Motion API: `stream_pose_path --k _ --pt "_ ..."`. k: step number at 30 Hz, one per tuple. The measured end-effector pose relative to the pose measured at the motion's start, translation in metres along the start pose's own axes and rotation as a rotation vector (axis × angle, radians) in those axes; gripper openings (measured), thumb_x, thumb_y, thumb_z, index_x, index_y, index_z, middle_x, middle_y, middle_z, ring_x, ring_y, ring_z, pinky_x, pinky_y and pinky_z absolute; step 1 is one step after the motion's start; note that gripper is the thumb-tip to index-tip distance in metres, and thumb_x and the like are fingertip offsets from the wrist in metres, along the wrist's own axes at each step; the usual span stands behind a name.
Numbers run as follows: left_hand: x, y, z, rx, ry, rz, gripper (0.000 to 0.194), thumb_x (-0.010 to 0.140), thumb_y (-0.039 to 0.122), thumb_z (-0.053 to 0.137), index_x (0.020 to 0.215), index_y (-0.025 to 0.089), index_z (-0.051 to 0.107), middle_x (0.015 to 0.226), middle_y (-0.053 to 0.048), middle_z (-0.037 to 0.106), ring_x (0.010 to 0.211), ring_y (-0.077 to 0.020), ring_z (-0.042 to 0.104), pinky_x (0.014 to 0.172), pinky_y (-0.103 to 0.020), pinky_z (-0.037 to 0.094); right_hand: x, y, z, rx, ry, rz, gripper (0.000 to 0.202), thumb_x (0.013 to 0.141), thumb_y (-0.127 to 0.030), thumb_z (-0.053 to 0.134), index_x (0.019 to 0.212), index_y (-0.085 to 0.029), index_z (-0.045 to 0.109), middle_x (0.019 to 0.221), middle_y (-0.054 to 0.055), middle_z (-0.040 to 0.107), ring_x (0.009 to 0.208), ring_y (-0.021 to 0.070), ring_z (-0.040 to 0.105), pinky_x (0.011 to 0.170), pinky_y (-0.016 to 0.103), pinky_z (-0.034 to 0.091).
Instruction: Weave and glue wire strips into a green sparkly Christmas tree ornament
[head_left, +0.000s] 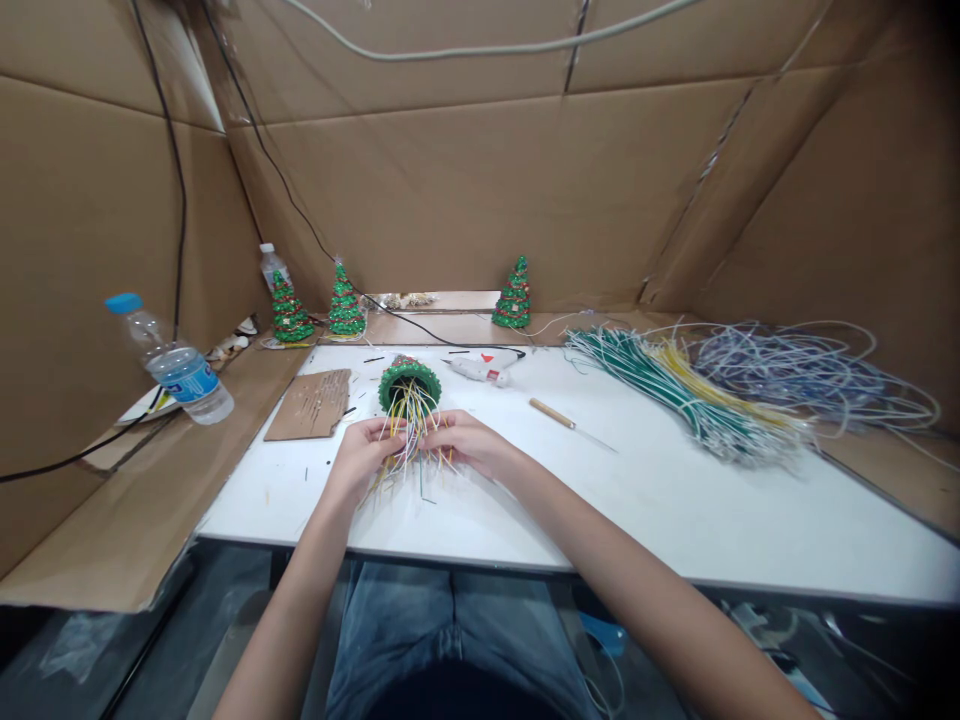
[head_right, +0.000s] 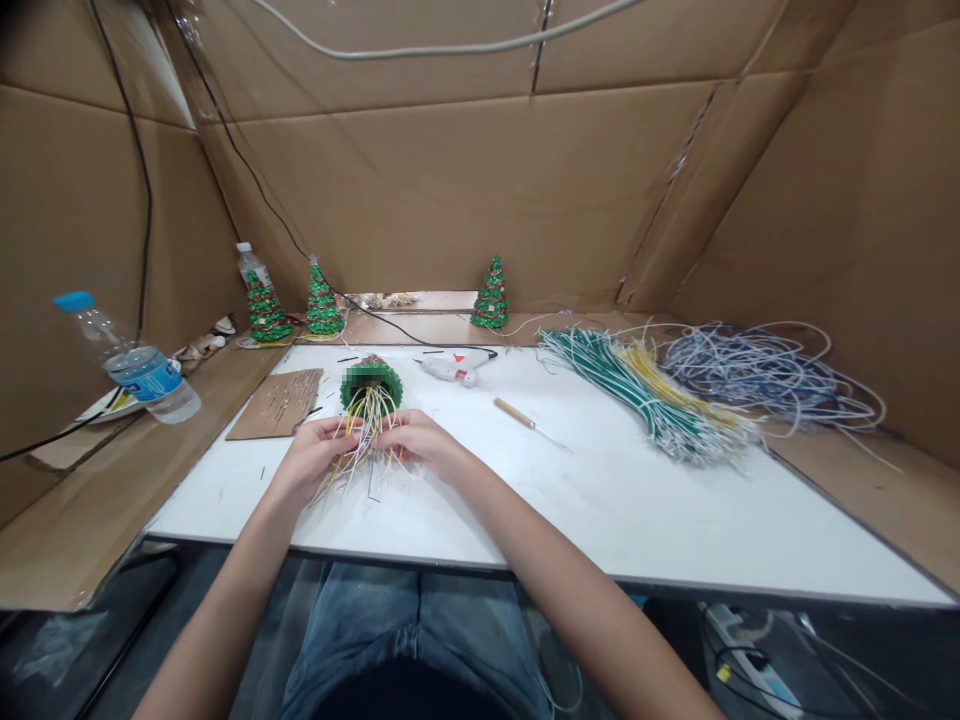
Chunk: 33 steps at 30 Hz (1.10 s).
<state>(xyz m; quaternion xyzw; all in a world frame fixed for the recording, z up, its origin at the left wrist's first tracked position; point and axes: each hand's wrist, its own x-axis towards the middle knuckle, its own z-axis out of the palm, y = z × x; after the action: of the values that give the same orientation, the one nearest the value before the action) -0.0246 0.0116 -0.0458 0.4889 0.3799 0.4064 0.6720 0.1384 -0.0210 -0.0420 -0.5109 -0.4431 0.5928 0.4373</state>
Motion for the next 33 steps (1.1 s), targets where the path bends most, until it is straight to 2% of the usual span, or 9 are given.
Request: stream_pose_path --k 23,29,33 --pt "-0.0016 0.0035 0.0017 -0.007 0.014 -0.051 0.037 0.048 0.02 0.084 0.081 0.009 0.069 0.064 -0.003 0.068 0.055 -0.0129 0.062 0.055 -0.023 0.049 -0.0002 0.0001 -0.0007 0.001 0.024 0.015 0.018 0.055 -0.02 0.069 0.07 -0.015 0.061 0.051 -0.005 0.055 0.041 0.0048 0.042 0.039 0.018 0.028" --pt "-0.0004 0.006 0.0027 -0.017 0.097 -0.076 0.028 0.063 0.034 0.075 0.076 0.011 0.068 0.065 -0.006 0.068 0.051 -0.012 0.061 0.051 -0.022 0.048 0.0012 0.0014 -0.0015 0.003 0.031 0.016 0.018 0.055 -0.019 0.069 0.071 -0.015 0.062 0.049 -0.006 0.053 0.039 0.0047 0.041 0.039 0.018 0.028" --pt "0.0018 0.0045 0.0008 -0.03 0.15 -0.085 0.023 0.067 0.03 0.068 0.081 0.011 0.067 0.062 -0.004 0.067 0.048 -0.0111 0.059 0.049 -0.023 0.048 0.0019 0.0013 -0.0013 0.0 0.035 0.018 0.016 0.055 -0.018 0.07 0.067 -0.016 0.059 0.048 -0.006 0.053 0.039 0.005 0.042 0.038 0.018 0.028"
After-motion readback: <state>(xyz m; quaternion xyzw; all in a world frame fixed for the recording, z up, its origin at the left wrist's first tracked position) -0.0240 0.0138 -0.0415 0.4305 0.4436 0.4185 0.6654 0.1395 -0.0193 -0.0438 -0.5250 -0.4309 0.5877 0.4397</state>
